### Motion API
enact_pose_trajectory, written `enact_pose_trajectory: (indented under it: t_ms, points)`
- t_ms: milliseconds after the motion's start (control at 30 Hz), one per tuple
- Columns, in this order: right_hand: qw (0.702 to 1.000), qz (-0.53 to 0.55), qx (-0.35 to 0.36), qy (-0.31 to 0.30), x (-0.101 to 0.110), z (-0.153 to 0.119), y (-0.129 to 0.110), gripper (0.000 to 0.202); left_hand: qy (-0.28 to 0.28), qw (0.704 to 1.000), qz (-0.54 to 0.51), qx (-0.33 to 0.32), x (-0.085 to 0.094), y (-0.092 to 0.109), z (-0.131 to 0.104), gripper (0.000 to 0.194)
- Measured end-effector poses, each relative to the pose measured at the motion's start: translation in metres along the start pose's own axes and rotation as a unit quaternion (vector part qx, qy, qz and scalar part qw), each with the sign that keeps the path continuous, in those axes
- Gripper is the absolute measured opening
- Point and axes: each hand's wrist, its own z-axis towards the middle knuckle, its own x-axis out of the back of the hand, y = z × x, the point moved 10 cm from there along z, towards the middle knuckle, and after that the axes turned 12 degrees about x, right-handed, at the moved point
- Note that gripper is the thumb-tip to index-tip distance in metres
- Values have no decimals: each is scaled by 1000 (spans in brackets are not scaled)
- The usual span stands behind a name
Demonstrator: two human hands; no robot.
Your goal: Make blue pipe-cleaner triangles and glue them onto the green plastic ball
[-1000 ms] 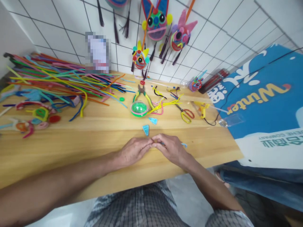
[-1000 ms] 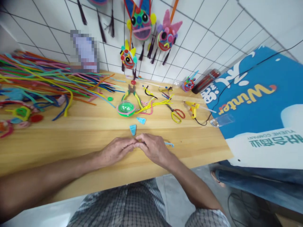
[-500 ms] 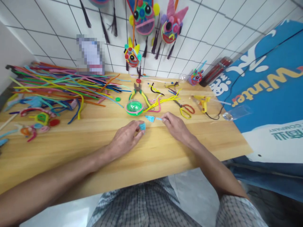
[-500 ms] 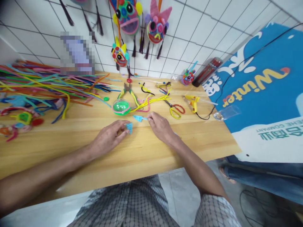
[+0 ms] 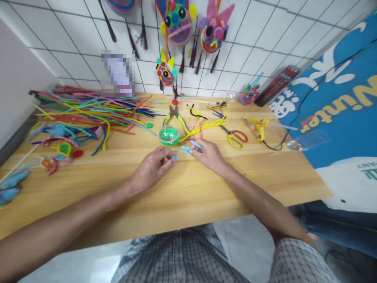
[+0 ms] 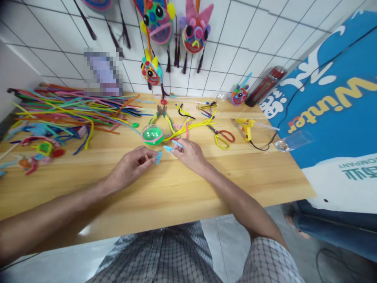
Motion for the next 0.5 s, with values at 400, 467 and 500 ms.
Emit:
enact_pose_trajectory:
  t_ms: [400,467,500]
  points:
    - [960,-6,257,108,24,-19,-71,23,-178,803,-543,167,-47,4,0,36]
    - [965,11,234,115,22,-17,-63,22,-177,798,-550,170,-47,0,0,41]
    - [970,25,212,119,21,-15,-57,21,-174,797,-553,173,-47,-1,1,43]
